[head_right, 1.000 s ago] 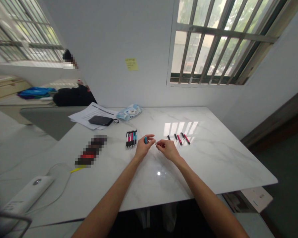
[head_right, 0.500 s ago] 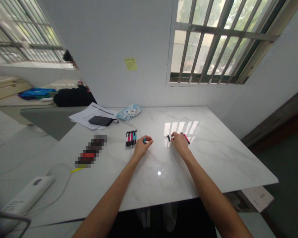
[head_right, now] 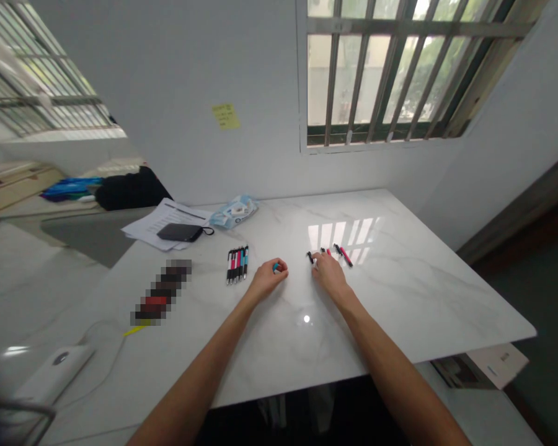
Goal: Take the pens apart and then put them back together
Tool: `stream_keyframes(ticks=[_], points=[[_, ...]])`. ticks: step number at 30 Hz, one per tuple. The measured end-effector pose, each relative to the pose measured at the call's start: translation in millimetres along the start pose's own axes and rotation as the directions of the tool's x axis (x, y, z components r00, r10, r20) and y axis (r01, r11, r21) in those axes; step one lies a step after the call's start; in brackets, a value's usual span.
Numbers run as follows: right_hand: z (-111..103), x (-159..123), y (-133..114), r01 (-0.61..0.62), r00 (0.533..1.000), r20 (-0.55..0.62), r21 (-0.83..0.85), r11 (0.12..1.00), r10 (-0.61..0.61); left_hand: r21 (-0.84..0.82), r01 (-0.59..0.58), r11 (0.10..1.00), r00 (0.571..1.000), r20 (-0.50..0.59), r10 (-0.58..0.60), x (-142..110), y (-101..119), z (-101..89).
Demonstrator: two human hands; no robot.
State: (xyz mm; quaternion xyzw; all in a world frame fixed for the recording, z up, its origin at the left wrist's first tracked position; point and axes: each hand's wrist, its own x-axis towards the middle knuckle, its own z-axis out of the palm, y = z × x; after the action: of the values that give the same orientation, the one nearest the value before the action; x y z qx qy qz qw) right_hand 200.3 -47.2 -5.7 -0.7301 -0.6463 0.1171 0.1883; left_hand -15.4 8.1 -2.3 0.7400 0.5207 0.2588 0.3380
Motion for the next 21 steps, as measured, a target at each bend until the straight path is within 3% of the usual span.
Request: stream_keyframes(ticks=[4,10,15,21], points=[[3.9,2.4,0.3,0.009,1.000,0.007,0.044,0.999,-0.009,0.114,0.029,0.993,0.999,0.029,-0.032,25.6,17.2,18.9],[3.8,4.3,0.5,0.004,1.000,0.024,0.096,0.995,-0.006,0.207,0.012,0.978,1.000,-0.025,-0.006,53.8,32.8,45.6],[2.5,4.3,-1.9,0.015,0.999,0.032,0.107,0.994,-0.019,0.220,0.039,0.975,0.998,-0.048,-0.030,52.8,28.8,41.9],[-0.5,3.3,-4.8,0.004,0.999,0.045,0.120,0.993,-0.010,0.338,-0.047,0.940,0.999,0.035,0.038,38.0,32.0,42.5]])
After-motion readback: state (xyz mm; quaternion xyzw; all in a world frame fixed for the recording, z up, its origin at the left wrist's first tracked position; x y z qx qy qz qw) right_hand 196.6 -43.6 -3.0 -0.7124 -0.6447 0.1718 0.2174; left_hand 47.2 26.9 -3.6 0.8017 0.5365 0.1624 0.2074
